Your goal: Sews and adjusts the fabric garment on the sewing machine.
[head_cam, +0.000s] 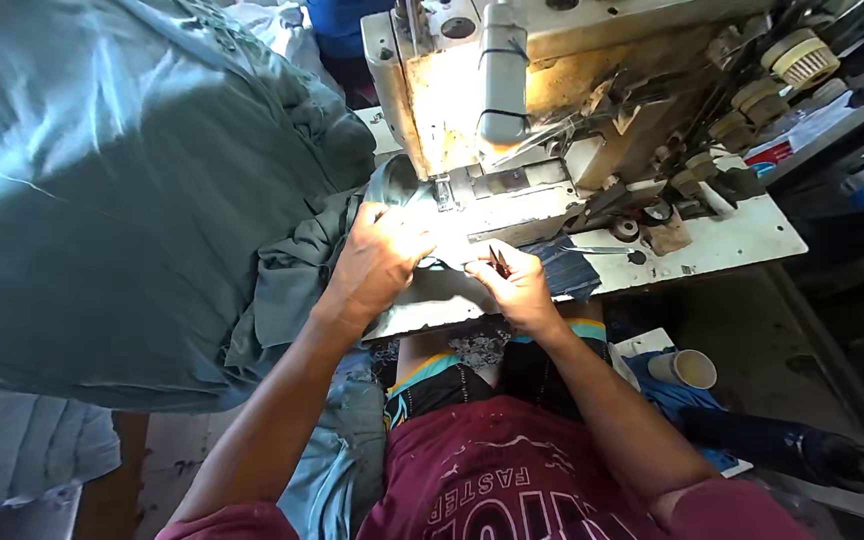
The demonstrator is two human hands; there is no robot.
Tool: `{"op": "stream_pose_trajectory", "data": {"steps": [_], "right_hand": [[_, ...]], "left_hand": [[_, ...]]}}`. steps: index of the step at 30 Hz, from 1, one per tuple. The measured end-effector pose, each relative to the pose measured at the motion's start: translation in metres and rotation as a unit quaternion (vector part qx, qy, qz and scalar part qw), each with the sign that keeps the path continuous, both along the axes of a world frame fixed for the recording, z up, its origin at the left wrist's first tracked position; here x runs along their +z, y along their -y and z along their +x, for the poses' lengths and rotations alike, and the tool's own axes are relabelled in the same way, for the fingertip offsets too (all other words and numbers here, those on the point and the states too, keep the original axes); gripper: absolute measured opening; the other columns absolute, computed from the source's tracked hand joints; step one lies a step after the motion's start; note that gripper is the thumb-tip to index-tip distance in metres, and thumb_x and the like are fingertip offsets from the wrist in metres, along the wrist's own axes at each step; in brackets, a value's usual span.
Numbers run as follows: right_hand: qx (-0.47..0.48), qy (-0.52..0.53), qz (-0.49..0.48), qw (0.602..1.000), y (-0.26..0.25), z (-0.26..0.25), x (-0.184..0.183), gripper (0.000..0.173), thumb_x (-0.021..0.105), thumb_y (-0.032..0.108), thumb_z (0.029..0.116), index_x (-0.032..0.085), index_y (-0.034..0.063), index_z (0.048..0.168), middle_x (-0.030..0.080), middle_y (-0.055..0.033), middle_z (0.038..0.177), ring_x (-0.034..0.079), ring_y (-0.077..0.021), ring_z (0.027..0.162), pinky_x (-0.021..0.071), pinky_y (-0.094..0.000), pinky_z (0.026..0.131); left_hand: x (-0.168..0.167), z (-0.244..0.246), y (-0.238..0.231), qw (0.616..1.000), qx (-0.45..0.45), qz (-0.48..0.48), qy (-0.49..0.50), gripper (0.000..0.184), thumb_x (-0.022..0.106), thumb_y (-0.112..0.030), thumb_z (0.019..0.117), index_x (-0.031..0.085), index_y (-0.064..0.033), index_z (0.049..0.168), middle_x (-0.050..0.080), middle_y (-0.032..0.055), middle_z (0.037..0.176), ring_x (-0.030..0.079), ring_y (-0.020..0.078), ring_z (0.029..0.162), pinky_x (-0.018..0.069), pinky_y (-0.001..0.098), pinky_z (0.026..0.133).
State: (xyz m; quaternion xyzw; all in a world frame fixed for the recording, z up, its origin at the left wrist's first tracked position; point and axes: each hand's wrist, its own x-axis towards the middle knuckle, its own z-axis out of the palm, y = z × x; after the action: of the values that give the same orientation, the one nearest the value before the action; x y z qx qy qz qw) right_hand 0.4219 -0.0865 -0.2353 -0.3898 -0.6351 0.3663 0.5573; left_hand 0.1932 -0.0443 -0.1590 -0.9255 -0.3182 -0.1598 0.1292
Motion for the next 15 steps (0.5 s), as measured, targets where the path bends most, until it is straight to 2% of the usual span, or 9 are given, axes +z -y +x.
{"op": "stream_pose_trajectory", "data": {"steps": [3,5,7,8,9,10,12,15], "right_hand": [[0.016,0.011,-0.001,1.0,-0.005,0.002,0.008,0.008,0.067,0.006,0.0974,0.069,0.0033,0.105,0.067,-0.0046,0.086,0.06,-0.0101,0.068,0.0537,-0.0264,0.06],[0.025,0.014,0.006,1.0,-0.003,0.003,0.016,0.011,0.068,0.004,0.0969,0.07,0.0025,0.107,0.069,-0.0045,0.09,0.062,-0.009,0.07,0.0555,-0.0252,0.063],[0.031,0.008,0.025,0.999,-0.002,0.002,0.025,0.011,0.068,0.002,0.0958,0.071,0.0011,0.107,0.07,-0.0042,0.088,0.061,-0.0076,0.068,0.0544,-0.0235,0.061],[0.036,0.005,0.035,0.999,-0.002,0.002,0.028,0.013,0.067,0.0,0.0954,0.07,0.0006,0.108,0.07,-0.0042,0.089,0.062,-0.0072,0.069,0.0554,-0.0231,0.062],[0.04,-0.001,0.043,0.998,-0.003,0.002,0.031,0.014,0.067,-0.001,0.095,0.071,-0.0002,0.108,0.071,-0.0049,0.09,0.064,-0.0076,0.07,0.057,-0.0234,0.063],[0.039,-0.008,0.048,0.998,-0.003,0.001,0.033,0.013,0.068,-0.002,0.0947,0.071,-0.0004,0.107,0.071,-0.0052,0.09,0.064,-0.0079,0.07,0.0565,-0.0238,0.062],[0.036,-0.016,0.056,0.998,-0.003,0.0,0.036,0.012,0.068,-0.002,0.094,0.071,-0.0005,0.106,0.071,-0.0053,0.089,0.063,-0.0081,0.069,0.0557,-0.0237,0.061],[0.028,-0.026,0.052,0.998,-0.001,0.0,0.036,0.013,0.069,-0.002,0.0936,0.071,-0.0009,0.106,0.071,-0.0051,0.087,0.063,-0.0078,0.068,0.0552,-0.0233,0.061]], "left_hand": [[0.008,-0.004,0.004,0.997,0.033,-0.064,-0.001,0.035,0.065,-0.001,0.0838,0.076,-0.0129,0.115,0.072,0.0084,0.11,0.065,0.0321,0.102,0.0461,0.0544,0.095],[0.013,0.002,0.015,0.991,0.086,-0.097,-0.013,0.039,0.074,-0.015,0.0823,0.073,-0.0137,0.121,0.069,0.0084,0.12,0.063,0.032,0.112,0.0462,0.0564,0.099],[0.009,0.017,0.025,0.986,0.132,-0.098,0.014,0.055,0.084,-0.033,0.0787,0.068,-0.0119,0.127,0.061,0.0119,0.135,0.057,0.0353,0.124,0.0432,0.0599,0.103],[0.003,0.026,0.029,0.985,0.142,-0.085,0.042,0.06,0.084,-0.037,0.0798,0.066,-0.0115,0.131,0.059,0.0125,0.139,0.055,0.0349,0.128,0.0421,0.0593,0.106],[-0.005,0.032,0.029,0.985,0.141,-0.059,0.074,0.056,0.081,-0.034,0.0836,0.066,-0.0114,0.132,0.061,0.0121,0.138,0.056,0.0332,0.128,0.0419,0.0571,0.107],[-0.016,0.036,0.027,0.985,0.132,-0.023,0.107,0.046,0.075,-0.024,0.087,0.068,-0.0104,0.13,0.066,0.0123,0.133,0.06,0.0322,0.125,0.0426,0.0552,0.106],[-0.031,0.038,0.016,0.981,0.104,0.035,0.158,0.031,0.066,-0.011,0.0912,0.074,-0.0096,0.121,0.073,0.0117,0.119,0.065,0.0305,0.117,0.0425,0.0526,0.109],[-0.041,0.032,-0.002,0.977,0.081,0.073,0.184,0.021,0.064,-0.012,0.0947,0.078,-0.012,0.111,0.076,0.0086,0.109,0.068,0.0281,0.11,0.0438,0.0485,0.109]]}}
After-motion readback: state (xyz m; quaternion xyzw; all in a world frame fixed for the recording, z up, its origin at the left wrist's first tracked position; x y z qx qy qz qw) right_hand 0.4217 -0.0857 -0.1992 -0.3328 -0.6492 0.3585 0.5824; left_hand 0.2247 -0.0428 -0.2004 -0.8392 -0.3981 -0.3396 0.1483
